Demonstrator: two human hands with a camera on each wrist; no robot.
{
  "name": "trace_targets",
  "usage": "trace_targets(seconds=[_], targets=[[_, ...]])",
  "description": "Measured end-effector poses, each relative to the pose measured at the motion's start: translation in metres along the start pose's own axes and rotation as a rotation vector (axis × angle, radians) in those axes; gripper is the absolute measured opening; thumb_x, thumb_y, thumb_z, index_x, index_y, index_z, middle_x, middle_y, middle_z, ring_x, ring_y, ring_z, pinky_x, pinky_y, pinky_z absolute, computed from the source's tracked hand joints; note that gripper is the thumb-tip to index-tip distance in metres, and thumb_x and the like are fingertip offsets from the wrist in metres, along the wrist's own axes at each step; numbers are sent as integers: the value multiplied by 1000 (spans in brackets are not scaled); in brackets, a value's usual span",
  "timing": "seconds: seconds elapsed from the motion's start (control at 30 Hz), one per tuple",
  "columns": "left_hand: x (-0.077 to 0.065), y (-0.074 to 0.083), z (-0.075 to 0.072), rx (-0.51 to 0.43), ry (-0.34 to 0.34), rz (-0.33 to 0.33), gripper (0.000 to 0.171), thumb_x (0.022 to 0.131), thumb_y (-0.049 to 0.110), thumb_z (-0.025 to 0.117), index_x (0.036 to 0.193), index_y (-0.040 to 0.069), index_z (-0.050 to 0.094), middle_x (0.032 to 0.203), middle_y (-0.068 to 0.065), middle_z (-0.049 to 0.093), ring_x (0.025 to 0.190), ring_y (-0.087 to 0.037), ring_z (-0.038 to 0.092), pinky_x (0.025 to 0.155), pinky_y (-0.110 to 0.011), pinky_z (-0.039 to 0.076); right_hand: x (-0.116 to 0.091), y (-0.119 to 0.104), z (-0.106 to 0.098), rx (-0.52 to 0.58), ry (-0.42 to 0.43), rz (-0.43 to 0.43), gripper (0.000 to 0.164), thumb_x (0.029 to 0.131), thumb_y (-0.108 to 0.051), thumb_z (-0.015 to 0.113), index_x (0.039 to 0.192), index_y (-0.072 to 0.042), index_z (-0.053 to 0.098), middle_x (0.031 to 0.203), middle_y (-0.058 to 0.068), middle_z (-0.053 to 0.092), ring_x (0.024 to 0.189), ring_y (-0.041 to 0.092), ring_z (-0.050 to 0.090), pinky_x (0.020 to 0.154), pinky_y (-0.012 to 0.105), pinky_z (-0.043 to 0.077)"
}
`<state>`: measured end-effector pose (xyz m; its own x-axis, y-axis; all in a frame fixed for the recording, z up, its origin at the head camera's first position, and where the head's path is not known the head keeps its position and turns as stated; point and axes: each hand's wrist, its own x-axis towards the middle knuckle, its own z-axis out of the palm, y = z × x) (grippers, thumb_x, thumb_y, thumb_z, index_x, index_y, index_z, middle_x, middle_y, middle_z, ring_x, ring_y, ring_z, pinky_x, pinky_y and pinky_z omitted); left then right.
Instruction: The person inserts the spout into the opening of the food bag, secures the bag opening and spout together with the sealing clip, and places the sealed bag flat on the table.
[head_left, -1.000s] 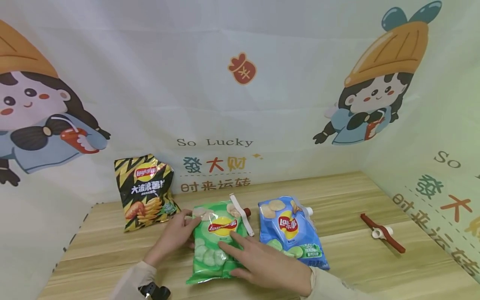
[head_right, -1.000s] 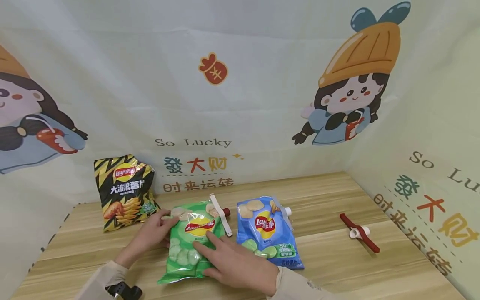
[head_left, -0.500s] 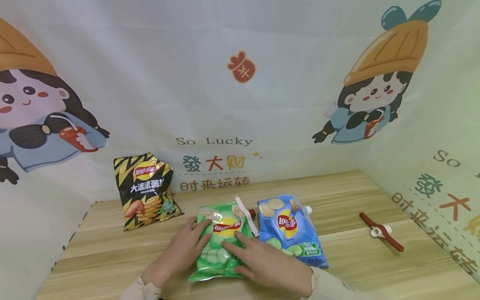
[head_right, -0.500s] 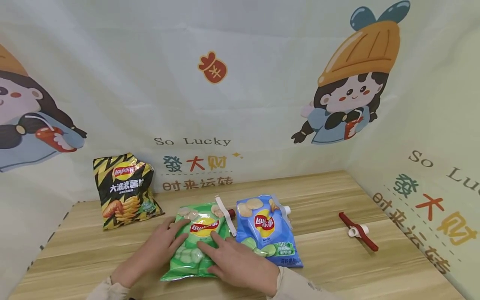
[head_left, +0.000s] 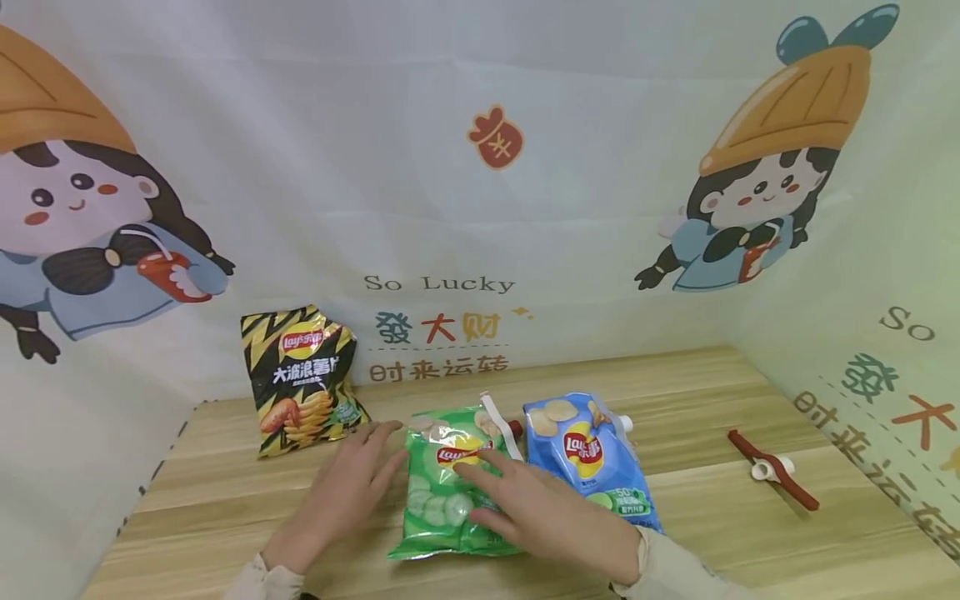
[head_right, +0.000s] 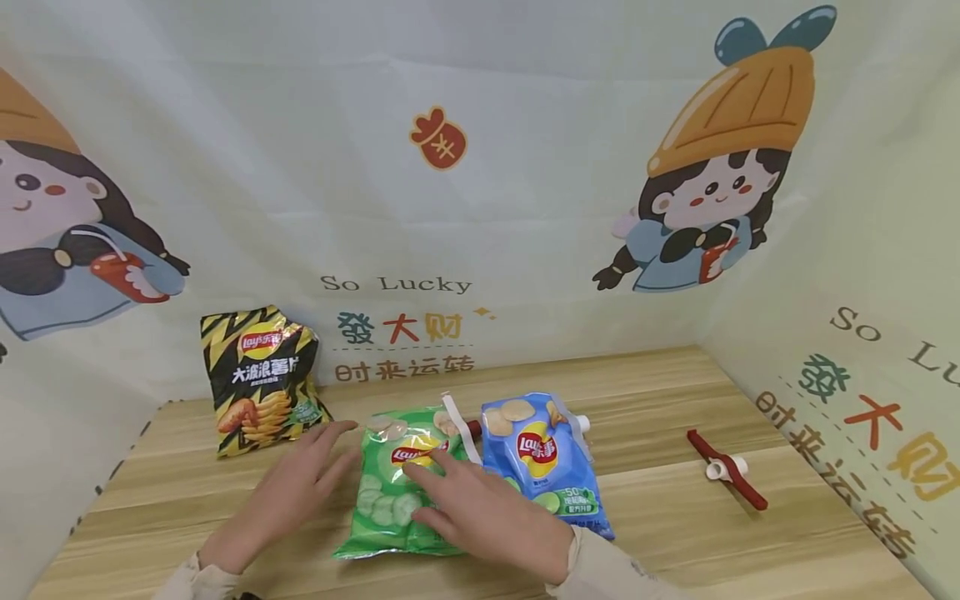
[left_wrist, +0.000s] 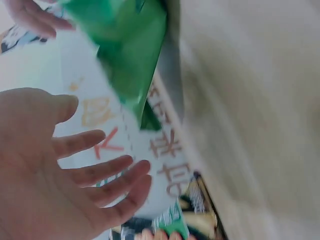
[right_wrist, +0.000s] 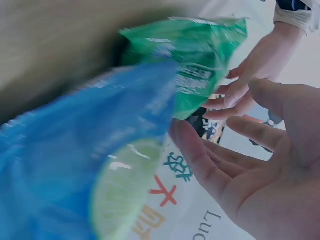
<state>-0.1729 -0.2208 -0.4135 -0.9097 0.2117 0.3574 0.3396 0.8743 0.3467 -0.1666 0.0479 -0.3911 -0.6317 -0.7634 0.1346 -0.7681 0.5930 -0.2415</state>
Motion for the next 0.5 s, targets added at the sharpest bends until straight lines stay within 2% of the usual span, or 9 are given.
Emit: trace_targets(seconds=[0.17,0.27,0.4,0.5], targets=[[-1,-15,-24,-30,84,-37,41,103,29,56,134,3,55,130,-19,58,121,-39,54,99,-58,44,11,-5,-10,-1,108,-106,46,103,-39,53,144,-16,50,133,5,58,105,15,64,84,31,55],[-2,-25,-36,-41,161,-31,36,102,25,58,129,1,57,125,-19,60,118,-39,54,95,-58,45,21,-11,-16,18,147,-147,43,104,-39,51,138,-14,55,130,2,59,109,12,61,88,29,53],[-1,-38,-48,-47,255,-26,32,102,22,59,123,-2,58,117,-20,60,110,-38,55,88,-57,46,39,-17,-23,105,154,-156,40,105,-40,49,133,-14,59,131,1,60,111,10,61,90,26,52],[-2,-48,-56,-69,275,-69,35,103,24,55,125,-4,56,115,-21,57,103,-37,53,84,-56,45,56,-20,-27,201,140,-140,39,105,-39,49,134,-14,58,131,0,62,107,8,62,88,23,51]])
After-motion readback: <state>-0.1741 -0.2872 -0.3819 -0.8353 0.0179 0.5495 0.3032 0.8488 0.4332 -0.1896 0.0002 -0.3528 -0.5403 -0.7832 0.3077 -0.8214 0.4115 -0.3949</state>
